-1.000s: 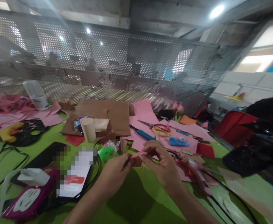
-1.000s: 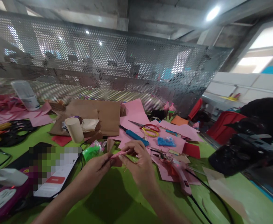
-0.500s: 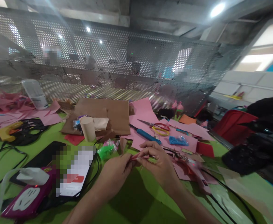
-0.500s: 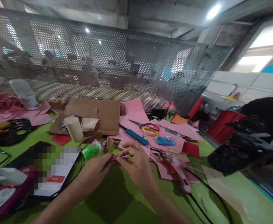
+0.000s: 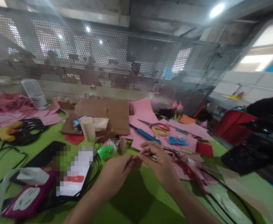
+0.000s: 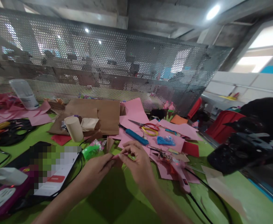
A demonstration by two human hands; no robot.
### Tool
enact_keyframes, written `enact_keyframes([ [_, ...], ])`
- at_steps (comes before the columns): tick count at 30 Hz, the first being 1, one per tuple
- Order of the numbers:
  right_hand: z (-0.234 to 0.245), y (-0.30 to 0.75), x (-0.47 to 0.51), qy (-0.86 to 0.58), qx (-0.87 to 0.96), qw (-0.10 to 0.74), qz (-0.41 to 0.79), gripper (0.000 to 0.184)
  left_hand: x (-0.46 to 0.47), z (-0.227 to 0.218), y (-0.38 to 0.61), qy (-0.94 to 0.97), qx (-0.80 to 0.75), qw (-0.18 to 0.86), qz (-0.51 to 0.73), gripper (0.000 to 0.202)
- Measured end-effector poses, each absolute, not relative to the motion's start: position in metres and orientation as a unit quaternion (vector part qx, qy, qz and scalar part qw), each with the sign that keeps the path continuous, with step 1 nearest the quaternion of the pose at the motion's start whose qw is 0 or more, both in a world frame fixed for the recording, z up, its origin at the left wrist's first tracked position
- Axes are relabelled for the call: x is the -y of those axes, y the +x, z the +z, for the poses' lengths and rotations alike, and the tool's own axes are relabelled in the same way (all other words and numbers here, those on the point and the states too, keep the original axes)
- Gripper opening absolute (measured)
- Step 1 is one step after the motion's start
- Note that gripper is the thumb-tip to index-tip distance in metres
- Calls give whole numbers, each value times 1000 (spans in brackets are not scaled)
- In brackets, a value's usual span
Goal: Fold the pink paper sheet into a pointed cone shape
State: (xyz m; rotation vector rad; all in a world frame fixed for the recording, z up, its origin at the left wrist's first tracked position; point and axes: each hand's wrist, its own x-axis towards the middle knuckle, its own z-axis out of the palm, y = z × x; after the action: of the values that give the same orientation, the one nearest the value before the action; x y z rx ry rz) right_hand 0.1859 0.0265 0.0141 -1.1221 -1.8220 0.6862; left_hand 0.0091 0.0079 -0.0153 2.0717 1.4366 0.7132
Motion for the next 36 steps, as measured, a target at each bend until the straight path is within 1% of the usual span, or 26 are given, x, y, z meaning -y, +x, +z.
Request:
enact_keyframes([
  [3,15,185,-26,-448,731,432,279,12,-8,-14,9,761,-531,264,263,27],
  [10,13,186,-29,-455,717,426,311,11,-7,-13,8,743,-524,299,290,27],
  [20,12,186,-30,-441,716,450,301,8,-7,-11,7,710,-508,354,336,40],
  [23,12,186,-29,-441,706,450,323,9,-6,-10,8,710,-498,361,343,42],
  [31,9,184,-30,-459,646,463,398,19,-5,-5,9,711,-487,364,353,38],
  [34,6,185,-32,-462,622,482,408,27,-4,-5,9,714,-485,361,352,35],
  [36,6,186,-32,-460,621,474,422,31,-4,-5,9,718,-487,355,348,34],
])
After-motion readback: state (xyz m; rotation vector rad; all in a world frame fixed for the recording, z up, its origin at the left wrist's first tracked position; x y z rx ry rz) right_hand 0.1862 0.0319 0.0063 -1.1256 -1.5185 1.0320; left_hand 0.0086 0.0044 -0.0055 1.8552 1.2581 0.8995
